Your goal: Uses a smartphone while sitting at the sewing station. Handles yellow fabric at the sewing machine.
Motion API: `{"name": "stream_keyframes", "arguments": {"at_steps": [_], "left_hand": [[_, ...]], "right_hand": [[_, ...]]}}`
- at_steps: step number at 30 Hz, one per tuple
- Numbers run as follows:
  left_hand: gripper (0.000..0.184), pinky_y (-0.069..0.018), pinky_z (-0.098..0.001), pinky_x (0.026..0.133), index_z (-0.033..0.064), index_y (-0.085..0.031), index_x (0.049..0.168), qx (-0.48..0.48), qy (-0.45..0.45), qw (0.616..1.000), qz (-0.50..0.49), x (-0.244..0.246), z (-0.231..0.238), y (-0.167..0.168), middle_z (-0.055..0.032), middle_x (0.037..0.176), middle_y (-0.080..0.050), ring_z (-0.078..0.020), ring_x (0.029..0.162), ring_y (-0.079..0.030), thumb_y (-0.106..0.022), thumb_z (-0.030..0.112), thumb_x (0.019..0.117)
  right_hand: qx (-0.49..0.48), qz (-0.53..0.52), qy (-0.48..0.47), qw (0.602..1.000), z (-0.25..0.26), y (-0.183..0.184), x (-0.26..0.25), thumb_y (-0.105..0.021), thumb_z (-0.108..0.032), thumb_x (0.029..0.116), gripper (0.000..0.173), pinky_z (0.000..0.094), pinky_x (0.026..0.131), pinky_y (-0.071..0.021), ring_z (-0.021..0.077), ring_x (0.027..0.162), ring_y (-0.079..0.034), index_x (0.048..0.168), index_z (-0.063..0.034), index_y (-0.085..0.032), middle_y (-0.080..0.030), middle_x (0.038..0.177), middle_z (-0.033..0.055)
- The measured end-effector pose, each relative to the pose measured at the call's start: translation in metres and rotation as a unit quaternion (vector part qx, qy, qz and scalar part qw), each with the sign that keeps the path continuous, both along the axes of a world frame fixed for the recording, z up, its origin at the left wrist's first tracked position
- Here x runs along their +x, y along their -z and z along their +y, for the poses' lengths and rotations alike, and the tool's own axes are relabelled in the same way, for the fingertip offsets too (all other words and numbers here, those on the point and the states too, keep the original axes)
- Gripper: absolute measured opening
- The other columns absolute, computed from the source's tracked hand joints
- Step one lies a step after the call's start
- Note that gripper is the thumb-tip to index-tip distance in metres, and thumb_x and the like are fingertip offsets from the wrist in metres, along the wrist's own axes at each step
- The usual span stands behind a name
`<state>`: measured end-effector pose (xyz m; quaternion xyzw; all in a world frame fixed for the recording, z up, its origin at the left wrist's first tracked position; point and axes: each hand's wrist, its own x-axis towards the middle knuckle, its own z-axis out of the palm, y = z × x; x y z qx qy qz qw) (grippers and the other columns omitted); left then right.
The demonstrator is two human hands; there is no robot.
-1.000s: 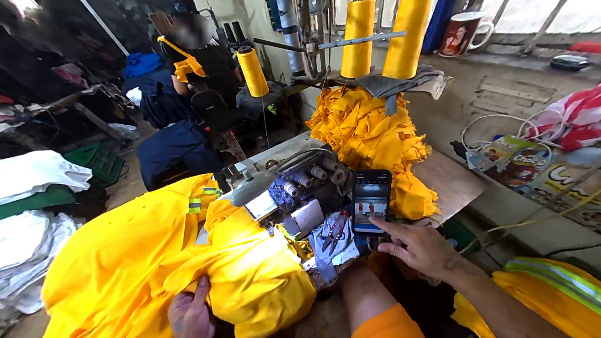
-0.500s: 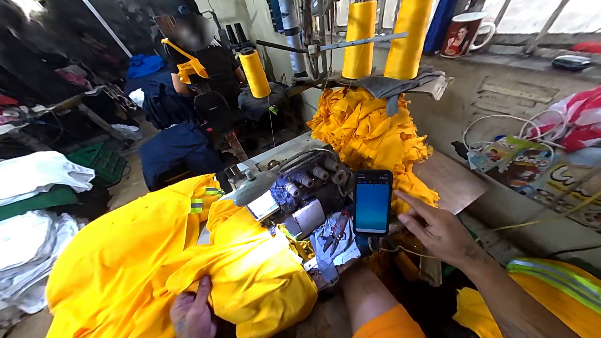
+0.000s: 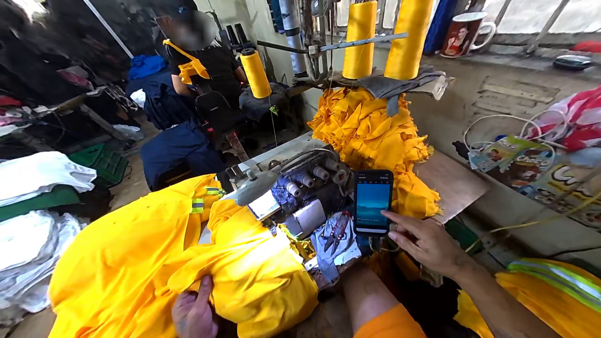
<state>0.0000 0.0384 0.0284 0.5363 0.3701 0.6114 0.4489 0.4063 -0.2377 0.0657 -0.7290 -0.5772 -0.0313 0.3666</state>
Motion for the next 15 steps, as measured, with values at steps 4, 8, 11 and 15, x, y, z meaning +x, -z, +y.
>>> {"name": "stream_keyframes", "arguments": {"at_steps": [4, 8, 11, 15], "left_hand": [[0.013, -0.0605, -0.0236, 0.085, -0.0013, -0.059, 0.108, -0.013, -0.005, 1.0, 0.012, 0.0019, -0.0033, -0.0045, 0.0023, 0.093, -0.072, -0.0034, 0.09, -0.071, -0.057, -0.005, 0.0961], [0.013, -0.0604, -0.024, 0.087, -0.0014, -0.06, 0.109, -0.011, -0.003, 1.0, 0.013, 0.0018, -0.0042, -0.005, 0.0023, 0.095, -0.073, -0.0034, 0.091, -0.071, -0.057, -0.005, 0.096], [0.013, -0.0607, -0.0238, 0.085, -0.0004, -0.06, 0.108, -0.009, -0.001, 1.0, 0.005, 0.0021, -0.0034, -0.0047, 0.0025, 0.094, -0.073, -0.0037, 0.09, -0.072, -0.058, -0.005, 0.0954], [0.013, -0.0607, -0.0243, 0.085, 0.0003, -0.06, 0.108, -0.005, 0.002, 1.0, 0.002, 0.0012, -0.0011, -0.0025, 0.0023, 0.093, -0.073, -0.0042, 0.09, -0.071, -0.058, -0.004, 0.0953]], "right_hand": [[-0.01, -0.015, 0.001, 1.0, 0.0004, 0.0029, -0.0024, -0.059, -0.041, 0.0991, 0.046, 0.0265, 0.057, -0.0506, 0.0047, 0.062, -0.053, 0.143, -0.0277, -0.062, -0.059, 0.079, -0.0061], [0.0, -0.015, -0.002, 1.0, 0.0007, 0.0046, -0.0029, -0.057, -0.042, 0.1011, 0.042, 0.0257, 0.056, -0.0506, 0.0038, 0.06, -0.053, 0.14, -0.0285, -0.065, -0.063, 0.081, -0.0056], [0.008, -0.004, -0.013, 1.0, 0.0018, 0.0056, -0.0054, -0.056, -0.046, 0.1018, 0.042, 0.0238, 0.056, -0.0498, 0.0028, 0.06, -0.052, 0.138, -0.0274, -0.066, -0.062, 0.08, -0.0059], [0.011, -0.001, -0.017, 1.0, 0.0019, 0.0076, -0.0076, -0.055, -0.047, 0.1021, 0.042, 0.0247, 0.058, -0.0514, 0.0032, 0.062, -0.054, 0.137, -0.0282, -0.067, -0.065, 0.083, -0.0051]]}}
